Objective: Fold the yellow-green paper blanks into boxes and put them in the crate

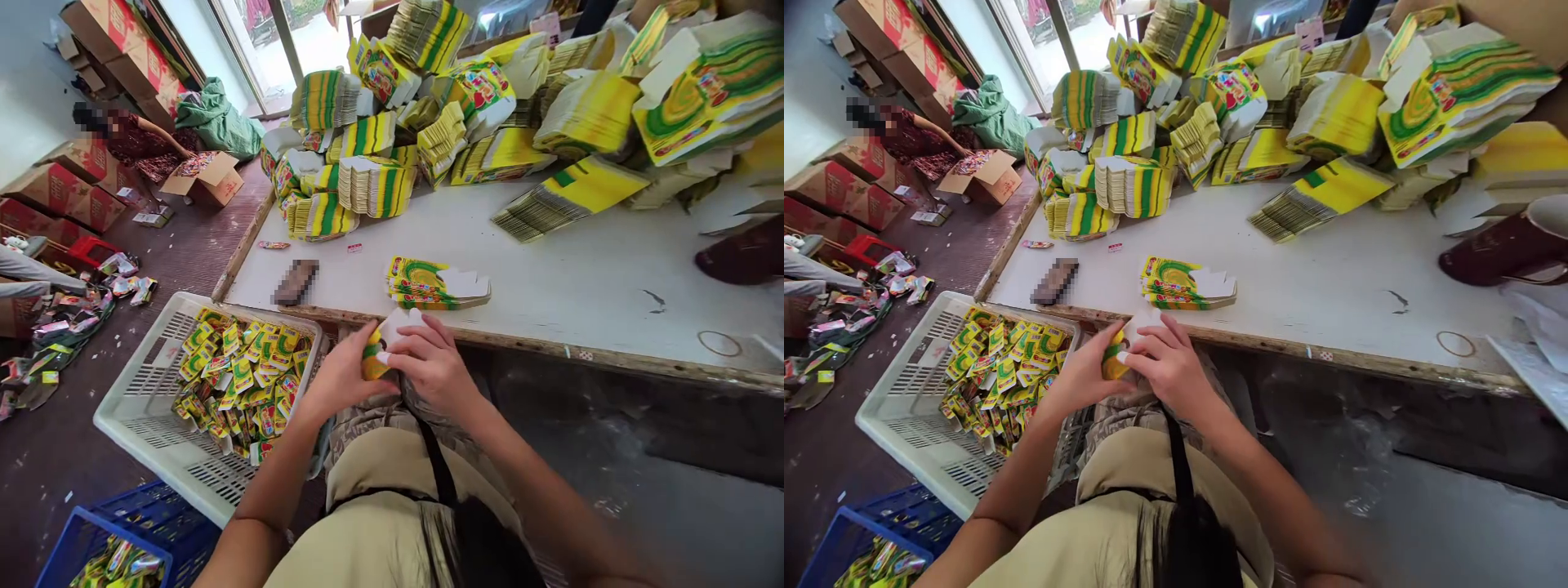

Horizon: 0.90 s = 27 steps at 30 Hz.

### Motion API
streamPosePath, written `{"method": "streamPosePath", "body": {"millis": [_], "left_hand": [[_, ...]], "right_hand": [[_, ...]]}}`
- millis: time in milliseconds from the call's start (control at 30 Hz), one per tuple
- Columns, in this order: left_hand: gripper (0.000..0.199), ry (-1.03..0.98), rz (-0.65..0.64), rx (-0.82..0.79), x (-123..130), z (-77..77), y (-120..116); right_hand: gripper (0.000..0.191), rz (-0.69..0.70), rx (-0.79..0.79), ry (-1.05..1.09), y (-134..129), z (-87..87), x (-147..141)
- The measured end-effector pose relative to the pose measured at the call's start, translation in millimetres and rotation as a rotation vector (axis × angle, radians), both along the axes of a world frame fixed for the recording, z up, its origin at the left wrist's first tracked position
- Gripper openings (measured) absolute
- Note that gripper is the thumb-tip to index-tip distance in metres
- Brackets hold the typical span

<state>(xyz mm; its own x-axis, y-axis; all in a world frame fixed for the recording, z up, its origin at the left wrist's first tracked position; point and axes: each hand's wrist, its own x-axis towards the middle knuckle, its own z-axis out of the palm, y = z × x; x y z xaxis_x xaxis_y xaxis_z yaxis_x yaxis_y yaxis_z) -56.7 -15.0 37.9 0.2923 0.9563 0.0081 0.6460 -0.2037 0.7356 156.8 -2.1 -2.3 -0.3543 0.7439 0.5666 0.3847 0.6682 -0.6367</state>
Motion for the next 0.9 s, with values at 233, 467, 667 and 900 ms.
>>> {"method": "streamPosePath", "body": {"millis": [233, 467, 667, 900], "left_hand": [[0.073, 0.048, -0.018, 0.117, 26, -30.3, -4], [0.054, 0.081, -0.025, 0.254, 28, -43.2, -6], [0.063, 0.025, 0.012, 0.122, 25, -49.1, -2], [0.057, 0.16, 0.119, 0.282, 20, -45.8, -5]], "right_hand": [[0.063, -0.065, -0.646, 0.499, -1, -19.4, -22], [0.065, 0.158, -0.984, 0.736, 1, -37.3, -34], [0.057, 0.167, -0.504, 0.303, -13, -27.2, -29], [0.039, 0.028, -0.323, 0.278, -5, -30.3, -18]]}}
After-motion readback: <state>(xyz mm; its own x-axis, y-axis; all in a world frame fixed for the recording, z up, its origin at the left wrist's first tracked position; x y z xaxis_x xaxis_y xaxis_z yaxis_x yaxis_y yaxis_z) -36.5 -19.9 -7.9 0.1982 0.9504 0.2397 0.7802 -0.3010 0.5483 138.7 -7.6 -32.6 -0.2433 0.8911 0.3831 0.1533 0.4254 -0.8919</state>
